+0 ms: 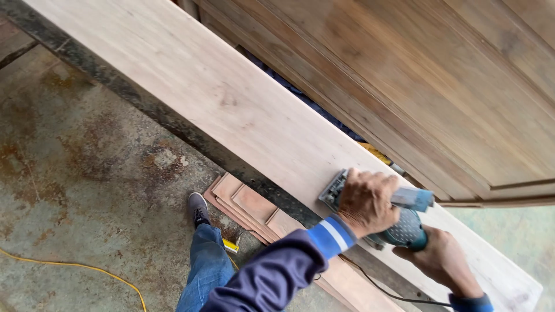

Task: Sanding a long wooden board using an orbital power sander and manual sandpaper.

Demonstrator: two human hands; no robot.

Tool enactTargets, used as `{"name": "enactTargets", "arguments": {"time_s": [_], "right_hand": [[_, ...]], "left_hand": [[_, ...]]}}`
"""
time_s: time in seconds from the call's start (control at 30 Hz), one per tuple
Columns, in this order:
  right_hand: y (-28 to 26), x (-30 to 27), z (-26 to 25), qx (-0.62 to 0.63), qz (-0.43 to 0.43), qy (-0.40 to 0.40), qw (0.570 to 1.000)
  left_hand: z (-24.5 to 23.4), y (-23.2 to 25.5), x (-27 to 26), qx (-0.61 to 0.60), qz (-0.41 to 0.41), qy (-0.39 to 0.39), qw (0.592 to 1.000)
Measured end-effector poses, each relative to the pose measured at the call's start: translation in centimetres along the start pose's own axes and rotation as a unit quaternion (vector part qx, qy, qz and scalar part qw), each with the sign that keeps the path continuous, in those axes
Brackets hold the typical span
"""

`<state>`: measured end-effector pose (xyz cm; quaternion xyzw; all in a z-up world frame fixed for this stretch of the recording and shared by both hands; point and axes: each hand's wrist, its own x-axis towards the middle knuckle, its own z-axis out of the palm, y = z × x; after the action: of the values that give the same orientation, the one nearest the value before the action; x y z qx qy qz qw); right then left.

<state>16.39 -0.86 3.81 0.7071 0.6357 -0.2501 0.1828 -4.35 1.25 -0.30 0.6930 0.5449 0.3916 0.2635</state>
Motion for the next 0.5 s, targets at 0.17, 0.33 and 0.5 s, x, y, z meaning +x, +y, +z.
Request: {"name": "enactTargets", "arguments": {"time_s": [0.17,0.33,0.5], "right_hand": [[-11.9,2.4,-1.1,0.003,-0.094,0.008,0.996],[-24.1,4.2,-2.7,0.006,-0.164,0.026,0.986],[-34.4,6.3,-3.5,0.023,-0.236,0.035,0.971]], "left_hand": [[-8.9,-7.5,1.7,0.037,-0.005,0.071,0.997],[-18.1,-14.6,3.4,0.057,-0.011,0.117,0.991],[-26.6,-21.2,4.9,0.080,-0.068,0.090,0.990]]}}
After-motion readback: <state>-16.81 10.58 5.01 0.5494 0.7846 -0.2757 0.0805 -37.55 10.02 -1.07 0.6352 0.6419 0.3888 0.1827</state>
